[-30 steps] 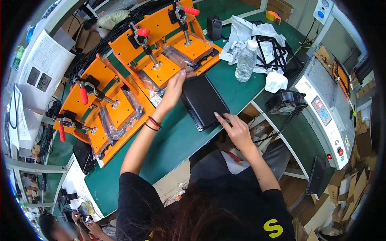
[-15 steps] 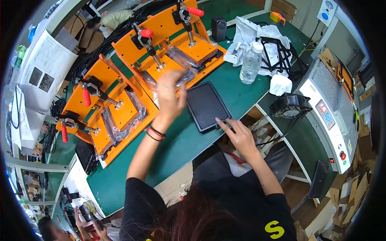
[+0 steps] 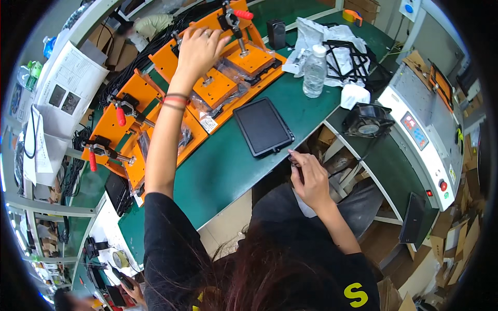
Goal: The person assembles black electronic devices by placing them into orange clamping jigs and operating a lever. They then move the devices to a testing machine, press a button, and retrieve them. The person repeatedly handles the devices, placing them into cardboard boxes and stacking them on the workbench.
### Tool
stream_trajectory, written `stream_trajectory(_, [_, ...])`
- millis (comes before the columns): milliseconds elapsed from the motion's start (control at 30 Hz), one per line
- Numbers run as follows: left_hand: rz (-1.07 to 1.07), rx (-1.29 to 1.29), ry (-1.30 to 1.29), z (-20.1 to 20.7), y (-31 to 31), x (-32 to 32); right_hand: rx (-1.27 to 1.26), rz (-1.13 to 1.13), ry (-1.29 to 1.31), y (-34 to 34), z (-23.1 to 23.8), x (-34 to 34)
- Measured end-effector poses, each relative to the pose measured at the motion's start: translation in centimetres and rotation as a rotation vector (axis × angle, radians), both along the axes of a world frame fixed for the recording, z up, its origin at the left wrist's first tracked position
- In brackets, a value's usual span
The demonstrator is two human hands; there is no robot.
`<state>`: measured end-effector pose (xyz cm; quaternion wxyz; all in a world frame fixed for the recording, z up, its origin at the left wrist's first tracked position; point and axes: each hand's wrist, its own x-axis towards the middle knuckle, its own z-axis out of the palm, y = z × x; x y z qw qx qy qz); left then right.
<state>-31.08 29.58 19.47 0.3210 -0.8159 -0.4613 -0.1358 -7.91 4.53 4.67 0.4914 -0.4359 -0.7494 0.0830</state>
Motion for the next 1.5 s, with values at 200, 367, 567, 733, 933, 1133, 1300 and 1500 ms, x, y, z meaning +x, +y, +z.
stream_trajectory(200, [-0.239,-0.222,-0.897,-10.2,-14.7,4.3,-0.348,-0.05,0.406,2.7,-3.4,0.9])
stream_trajectory(367, [-0.034,-0.554,-1.485,-18.7,-18.7,4.6,-0.355,-0.038,0.359,7.9,-7.4,-0.4])
stream_trajectory(567, [0.005,-0.586,-1.602,-21.0,-19.3,6.6,-0.368,-0.006,0.509,8.4,-7.7,-0.8])
stream_trajectory(733, [-0.004,-0.636,-1.626,-19.8,-19.7,8.0,-0.387,0.007,0.597,8.6,-7.4,-0.3])
stream_trajectory(933, [-0.012,-0.579,-1.572,-20.7,-19.5,7.7,-0.368,0.034,0.574,8.3,-7.4,-0.5])
stream_trajectory(1133, [0.121,-0.522,-1.398,-22.1,-19.7,8.5,-0.382,0.043,0.522,8.0,-7.6,0.0])
stream_trajectory(1300, [0.085,-0.51,-1.436,-22.4,-19.8,8.0,-0.365,0.057,0.497,8.2,-7.6,-0.3])
stream_trajectory(1500, [0.126,-0.512,-1.353,-22.1,-20.0,8.3,-0.383,0.047,0.502,8.3,-7.6,-0.5])
